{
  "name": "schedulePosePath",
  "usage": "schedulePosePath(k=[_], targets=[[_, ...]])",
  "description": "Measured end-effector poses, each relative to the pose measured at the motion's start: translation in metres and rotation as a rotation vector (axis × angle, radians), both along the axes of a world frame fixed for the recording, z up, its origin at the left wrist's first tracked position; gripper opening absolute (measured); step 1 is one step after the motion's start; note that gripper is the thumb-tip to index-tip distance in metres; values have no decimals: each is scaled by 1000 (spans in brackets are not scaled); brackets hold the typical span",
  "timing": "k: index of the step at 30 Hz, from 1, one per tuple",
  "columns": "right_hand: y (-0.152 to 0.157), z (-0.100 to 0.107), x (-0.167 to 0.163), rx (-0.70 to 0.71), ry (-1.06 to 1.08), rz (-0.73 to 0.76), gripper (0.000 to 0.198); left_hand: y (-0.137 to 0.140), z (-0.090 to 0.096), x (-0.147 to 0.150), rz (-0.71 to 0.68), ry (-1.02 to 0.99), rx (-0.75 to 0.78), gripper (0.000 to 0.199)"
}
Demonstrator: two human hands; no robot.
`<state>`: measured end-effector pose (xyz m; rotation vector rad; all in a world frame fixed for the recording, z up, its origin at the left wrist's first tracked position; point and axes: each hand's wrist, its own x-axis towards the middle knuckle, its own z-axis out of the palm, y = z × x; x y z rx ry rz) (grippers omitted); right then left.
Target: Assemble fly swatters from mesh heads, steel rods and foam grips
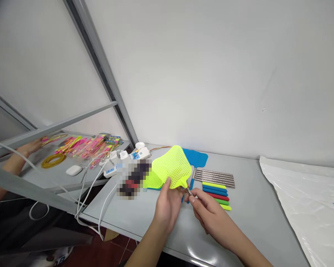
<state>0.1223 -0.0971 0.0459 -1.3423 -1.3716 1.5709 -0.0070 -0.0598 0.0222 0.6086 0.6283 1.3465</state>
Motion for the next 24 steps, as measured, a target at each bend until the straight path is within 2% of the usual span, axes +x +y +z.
schedulePosePath(k=[3,7,11,14,16,17,18,19,21,22,24], targets=[[0,-2,-1,-54,19,63,42,1,-5,-3,88,28,-91,42],[5,-13,-8,-62,93,43,44,-11,-19,5,144,138,-193,43],[4,-16,-15,62,-121,46,41,-20,-26,12,298,218,-337,45],[-7,-21,-9,266,-416,37,38,-8,-15,-5,375,195,-308,44],[-18,-27,4,361,-601,11,36,10,-1,-27,584,155,-273,41],[-23,-30,13,360,-643,11,36,20,7,-39,723,123,-242,36],[-28,-33,22,340,-651,2,36,30,13,-48,787,108,-178,32],[-31,-34,31,328,-652,-16,35,37,18,-55,744,94,-124,32],[-31,-30,41,312,-656,-81,34,43,22,-55,581,37,-126,33],[-27,-25,42,303,-657,-118,34,42,20,-48,490,-2,-142,34],[-16,-11,35,285,-637,-121,33,34,12,-29,407,-86,-215,36]])
